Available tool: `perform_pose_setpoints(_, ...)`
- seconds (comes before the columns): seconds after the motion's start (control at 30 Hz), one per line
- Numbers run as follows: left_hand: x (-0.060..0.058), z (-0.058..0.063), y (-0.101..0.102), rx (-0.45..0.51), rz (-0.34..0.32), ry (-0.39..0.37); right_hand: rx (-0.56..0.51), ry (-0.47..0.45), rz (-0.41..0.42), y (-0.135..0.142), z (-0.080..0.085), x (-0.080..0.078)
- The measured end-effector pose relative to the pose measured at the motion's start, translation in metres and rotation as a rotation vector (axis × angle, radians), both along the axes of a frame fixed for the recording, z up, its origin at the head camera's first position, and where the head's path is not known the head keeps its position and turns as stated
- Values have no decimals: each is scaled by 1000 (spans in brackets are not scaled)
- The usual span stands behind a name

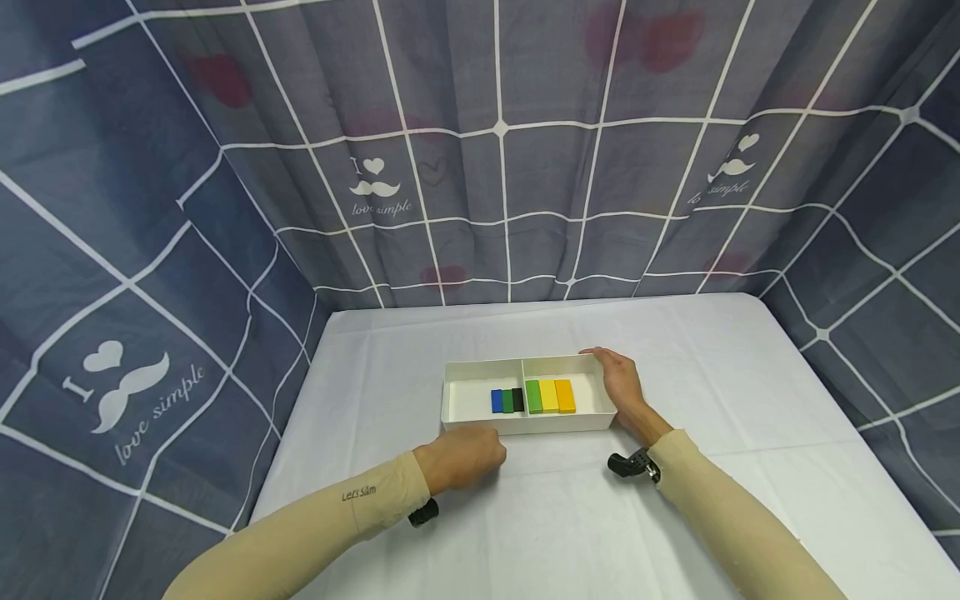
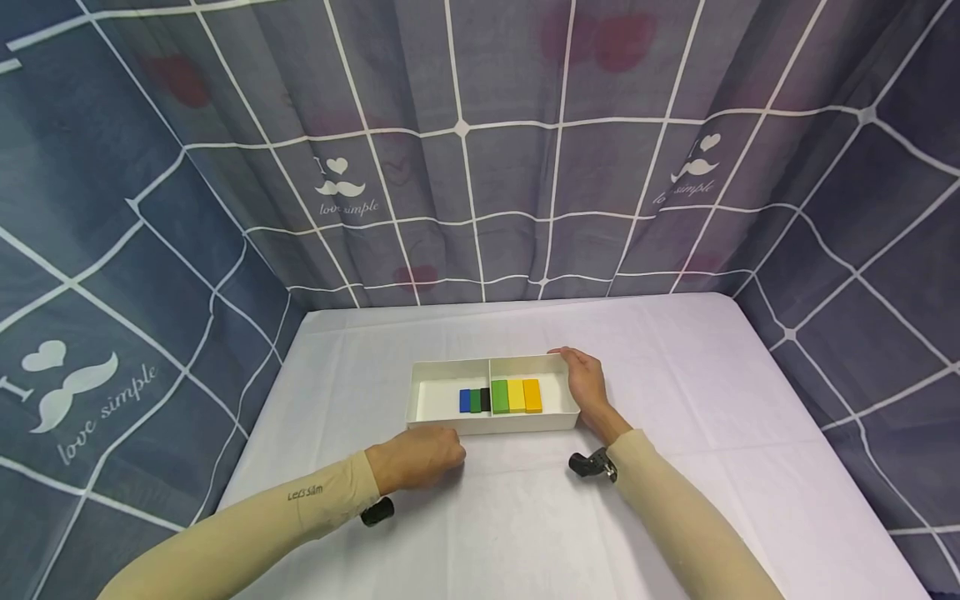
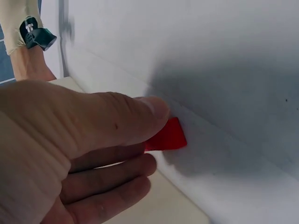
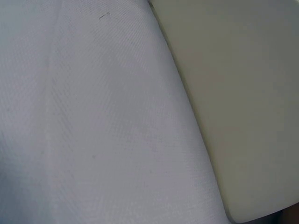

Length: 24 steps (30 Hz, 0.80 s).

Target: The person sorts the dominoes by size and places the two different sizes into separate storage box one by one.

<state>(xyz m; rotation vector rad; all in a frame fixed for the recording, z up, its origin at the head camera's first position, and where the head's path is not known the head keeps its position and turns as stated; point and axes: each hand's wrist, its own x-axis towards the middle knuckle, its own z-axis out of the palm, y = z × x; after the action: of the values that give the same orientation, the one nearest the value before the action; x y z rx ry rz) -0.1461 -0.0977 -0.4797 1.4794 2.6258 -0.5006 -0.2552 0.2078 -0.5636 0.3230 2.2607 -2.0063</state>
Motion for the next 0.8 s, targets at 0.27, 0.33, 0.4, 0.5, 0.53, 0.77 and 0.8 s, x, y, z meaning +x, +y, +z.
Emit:
perform_pose_setpoints(0.27,-2,-9,-1,3,-15,75,-13,-10,-6,0,0,0)
perform_pose_setpoints(0.33,-2,-9,-2,8,-14,80,-12,-8,-5,0,0,0)
perform_pose_setpoints(0.4,-2,-11,-2,12,-16,89,-13,-6,-4,0,1,0)
perform_pose_setpoints(0.5,-2,-14,-2,10,-24,106,-14,-5,-1,-1,2,1)
perform_pose_setpoints(0.53,-2,-15,-2,8,-25,110,-15,-5,0,-1,2,1)
perform_pose_setpoints(0.77,-2,-19,-1,11,-32,143,-27,-11,-2,0,2,1)
perform_pose_setpoints(0.8,-2,-20,-1,10,-28,143,-28,-11,-2,0,2,1)
